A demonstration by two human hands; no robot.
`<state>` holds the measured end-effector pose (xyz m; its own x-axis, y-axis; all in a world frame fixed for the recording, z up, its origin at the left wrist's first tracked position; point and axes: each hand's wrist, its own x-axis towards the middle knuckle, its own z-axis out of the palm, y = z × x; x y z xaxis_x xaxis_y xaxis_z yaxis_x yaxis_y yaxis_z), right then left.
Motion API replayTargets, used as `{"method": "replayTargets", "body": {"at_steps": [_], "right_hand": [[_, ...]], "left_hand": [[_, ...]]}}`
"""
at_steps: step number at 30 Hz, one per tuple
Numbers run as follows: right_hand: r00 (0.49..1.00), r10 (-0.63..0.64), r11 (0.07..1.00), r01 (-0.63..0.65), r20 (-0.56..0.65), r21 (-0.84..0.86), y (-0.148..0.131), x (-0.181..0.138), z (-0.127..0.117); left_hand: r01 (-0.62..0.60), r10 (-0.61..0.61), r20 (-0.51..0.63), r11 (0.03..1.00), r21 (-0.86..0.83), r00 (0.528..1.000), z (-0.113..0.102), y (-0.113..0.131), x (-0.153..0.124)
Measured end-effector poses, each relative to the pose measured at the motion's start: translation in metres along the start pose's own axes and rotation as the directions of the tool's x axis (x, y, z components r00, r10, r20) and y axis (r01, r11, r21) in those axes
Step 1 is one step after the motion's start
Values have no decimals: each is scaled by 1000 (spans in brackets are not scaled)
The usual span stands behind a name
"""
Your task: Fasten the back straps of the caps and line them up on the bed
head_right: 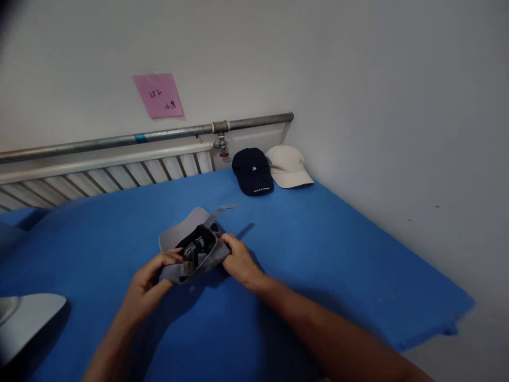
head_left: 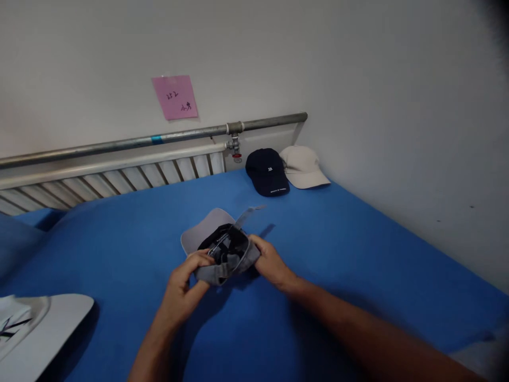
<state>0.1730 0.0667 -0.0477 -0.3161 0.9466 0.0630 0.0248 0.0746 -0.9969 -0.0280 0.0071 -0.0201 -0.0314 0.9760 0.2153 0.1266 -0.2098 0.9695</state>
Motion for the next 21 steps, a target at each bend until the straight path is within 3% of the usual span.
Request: {"method": "replayTargets", "body": {"at_steps": [3, 5, 10, 13, 15, 17, 19, 21], "right_hand": [[970, 30, 992, 2, 243, -129, -9, -6, -11], [957, 30, 991, 8, 289, -132, -14, -8, -17], [994, -90, 991, 95, 58, -98, -18, -4, -29], [975, -218, 945, 203, -34, -255, -22, 4, -28], [945, -315, 849, 324, 92, -417, -27, 9, -20], [878, -346, 728, 473, 331, -496, -31, 13, -8], [784, -287, 659, 579, 551, -480, -36, 14, 2], [736, -194, 655, 590, 649, -473, -38, 11, 8]], "left_hand": [[82, -81, 18, 995, -65, 997, -27, 5, -5], [108, -105, 84, 994, -35, 991, -39, 7, -7], [69, -68, 213, 998, 0, 975, -39, 11, -7], [24, -33, 280, 999, 34, 960, -31, 11, -4], [-1, -20, 298, 998, 70, 954, -27, 10, -2], [-20, -8, 292, 996, 92, 956, -27, 8, -1], [-22, 0, 252, 996, 85, 968, -30, 5, -1], [-1, -10, 197, 998, 56, 980, -34, 3, -3]]}}
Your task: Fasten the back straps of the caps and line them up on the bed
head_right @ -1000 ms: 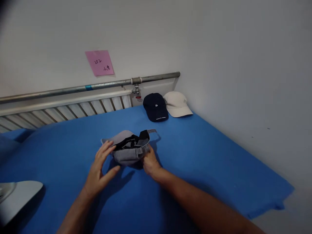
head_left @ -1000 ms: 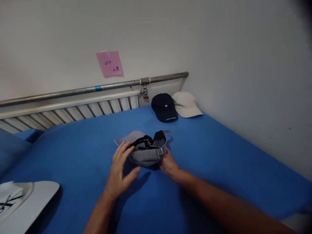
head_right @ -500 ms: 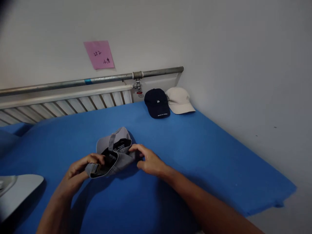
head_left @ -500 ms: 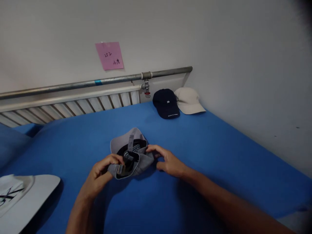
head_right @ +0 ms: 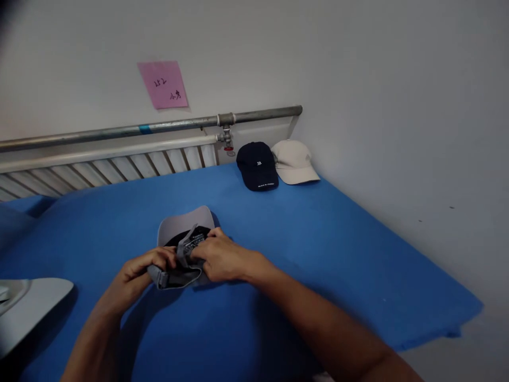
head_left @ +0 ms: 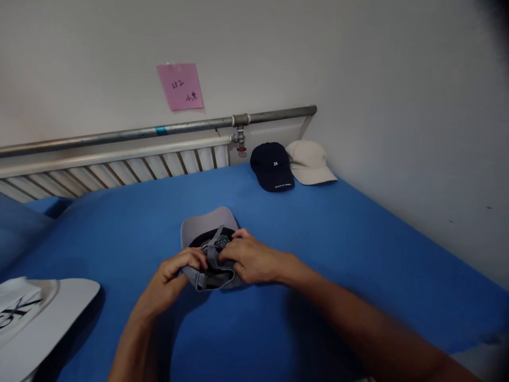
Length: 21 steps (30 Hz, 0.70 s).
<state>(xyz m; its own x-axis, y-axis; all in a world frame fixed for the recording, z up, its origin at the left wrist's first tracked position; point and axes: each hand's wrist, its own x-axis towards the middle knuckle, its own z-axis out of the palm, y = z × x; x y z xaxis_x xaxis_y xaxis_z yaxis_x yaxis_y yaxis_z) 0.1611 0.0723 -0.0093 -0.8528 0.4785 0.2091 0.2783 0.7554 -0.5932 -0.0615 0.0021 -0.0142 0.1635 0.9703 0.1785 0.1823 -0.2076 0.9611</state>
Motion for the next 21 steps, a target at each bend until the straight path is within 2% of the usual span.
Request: {"method": "replayTargets", "body": {"at_steps": [3, 6, 9, 12, 14, 16, 18, 21], "right_hand": [[991, 89, 994, -95, 98, 58, -3, -8, -1], [958, 165, 946, -220, 233, 237, 0, -19, -4], [913, 266, 783, -392, 310, 483, 6, -22, -6], [874, 360, 678, -485, 326, 553, 7, -16, -4], [856, 385, 630, -518, 346, 579, 4, -11, -2], [851, 373, 539, -522, 369, 661, -2, -7, 2], [860, 351, 456, -502, 370, 735, -5, -6, 6], [880, 339, 414, -456, 332, 788, -6, -6, 13]], "left_hand": [[71, -72, -25, 996, -51, 997, -3, 0, -3], [188, -188, 12, 977, -100, 982, -1, 3, -3], [276, -266, 92, 955, -112, 959, 1, 3, -3], [263, -241, 155, 953, -147, 958, -1, 0, -4], [242, -213, 163, 953, -182, 963, -1, -3, -6], [247, -218, 163, 951, -187, 962, 0, -3, -7], [274, -243, 181, 946, -174, 953, 1, -2, -7], [311, -279, 222, 942, -126, 935, 2, 2, -6]]}}
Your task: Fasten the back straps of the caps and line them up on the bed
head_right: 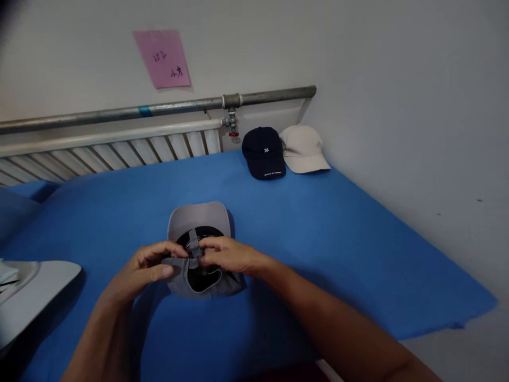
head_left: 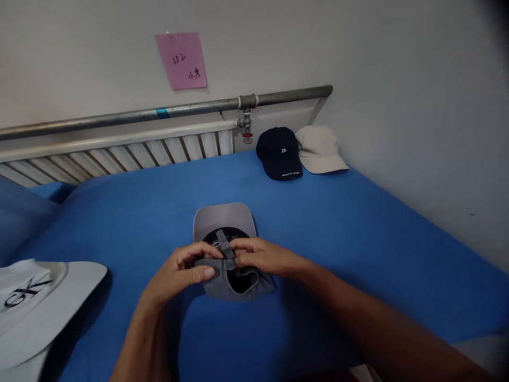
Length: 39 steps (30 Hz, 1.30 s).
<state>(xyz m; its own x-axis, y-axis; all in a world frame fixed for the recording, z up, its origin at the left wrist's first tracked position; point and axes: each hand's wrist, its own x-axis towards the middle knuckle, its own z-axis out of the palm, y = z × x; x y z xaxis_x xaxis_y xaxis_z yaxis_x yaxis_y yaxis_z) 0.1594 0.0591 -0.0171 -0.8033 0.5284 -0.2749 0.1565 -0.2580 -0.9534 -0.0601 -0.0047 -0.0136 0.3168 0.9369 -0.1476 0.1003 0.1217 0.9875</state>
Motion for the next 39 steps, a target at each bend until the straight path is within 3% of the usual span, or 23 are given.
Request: {"method": "replayTargets", "body": {"at_steps": [5, 10, 13, 16, 19, 23, 26, 33, 39], "right_hand": [[968, -187, 966, 212, -169, 145, 9, 3, 2], [887, -335, 780, 450, -318, 435, 4, 3, 0], [837, -364, 695, 536, -409, 480, -1, 2, -6], [813, -308, 703, 545, -494, 457, -2, 2, -10], [823, -265, 820, 467, -503, 332, 3, 3, -7], [838, -322, 939, 343, -441, -34, 11, 3, 2], [836, -375, 924, 300, -401, -237, 13, 1, 7], [816, -459, 866, 320, -353, -385, 14, -3, 12], [791, -560, 721, 320, -245, -615, 17, -4, 14]], "left_hand": [[34, -32, -21, 993, 110, 999, 2, 4, 3], [87, -93, 39, 988, 124, 995, 3, 6, 3], [85, -92, 84, 993, 85, 992, 3, 6, 0], [70, -71, 32, 997, 22, 997, 3, 2, -2], [80, -81, -43, 996, -26, 996, 5, -1, 0], [46, -50, -88, 997, -56, 995, 11, -3, 8], [8, -13, -84, 998, -60, 996, 14, -5, 13], [-43, 29, -159, 995, -89, 987, 15, -10, 14], [-61, 50, -117, 994, -95, 992, 16, -8, 12]]}}
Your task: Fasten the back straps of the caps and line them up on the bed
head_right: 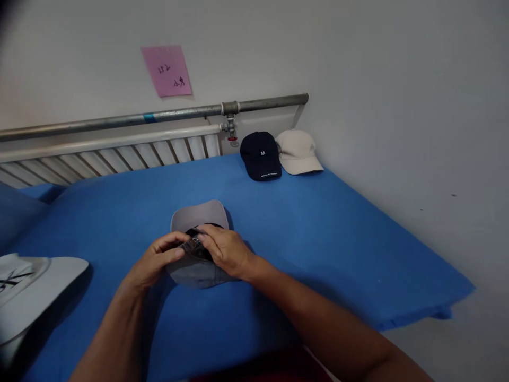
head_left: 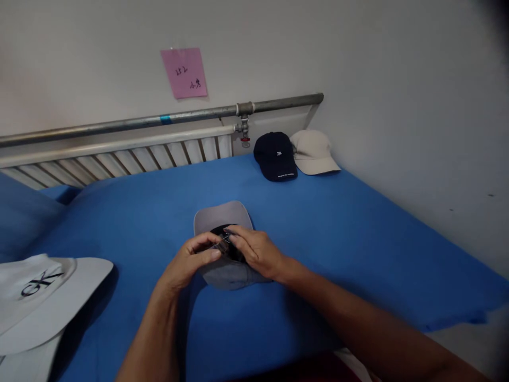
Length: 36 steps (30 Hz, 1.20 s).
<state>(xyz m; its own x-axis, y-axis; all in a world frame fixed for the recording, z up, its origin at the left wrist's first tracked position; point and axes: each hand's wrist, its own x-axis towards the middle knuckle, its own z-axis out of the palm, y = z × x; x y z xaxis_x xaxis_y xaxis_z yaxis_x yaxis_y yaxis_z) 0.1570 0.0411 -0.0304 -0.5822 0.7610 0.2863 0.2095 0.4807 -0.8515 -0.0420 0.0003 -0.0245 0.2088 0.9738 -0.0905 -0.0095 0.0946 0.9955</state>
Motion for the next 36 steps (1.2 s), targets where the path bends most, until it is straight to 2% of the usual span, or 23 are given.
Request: {"method": "replayTargets", "body": {"at_steps": [5, 10, 14, 20, 24, 27, 29, 31, 34, 36], "right_hand": [[993, -118, 989, 116, -12, -94, 4, -6, 4], [981, -188, 981, 186, 38, 46, -1, -8, -1], [995, -84, 978, 71, 59, 196, -6, -4, -5], [991, 78, 957, -106, 111, 271, 3, 0, -10], [970, 146, 830, -227, 193, 510, 8, 1, -14], [969, 135, 689, -242, 208, 683, 11, 4, -14], [966, 141, 630, -256, 216, 734, 12, 6, -14], [963, 157, 646, -268, 219, 715, 11, 6, -14], [960, 200, 730, -280, 198, 623, 7, 4, -15], [960, 212, 737, -281, 185, 614, 7, 3, -14]], "left_hand": [[1, 0, -73, 1000, 15, 997, 5, -1, 1], [32, -33, -109, 999, -12, 994, 7, 0, 1], [40, -48, -127, 998, -58, 991, 7, 0, 2], [76, -93, -165, 991, -109, 982, 9, -4, 6], [72, -93, -184, 990, -119, 978, 10, -4, 5], [82, -110, -194, 985, -149, 975, 11, -4, 5], [85, -114, -190, 984, -156, 975, 11, -5, 6], [89, -117, -184, 984, -154, 976, 11, -6, 8], [99, -127, -184, 983, -152, 975, 8, -9, 11], [108, -137, -189, 982, -157, 972, 7, -10, 12]]}}
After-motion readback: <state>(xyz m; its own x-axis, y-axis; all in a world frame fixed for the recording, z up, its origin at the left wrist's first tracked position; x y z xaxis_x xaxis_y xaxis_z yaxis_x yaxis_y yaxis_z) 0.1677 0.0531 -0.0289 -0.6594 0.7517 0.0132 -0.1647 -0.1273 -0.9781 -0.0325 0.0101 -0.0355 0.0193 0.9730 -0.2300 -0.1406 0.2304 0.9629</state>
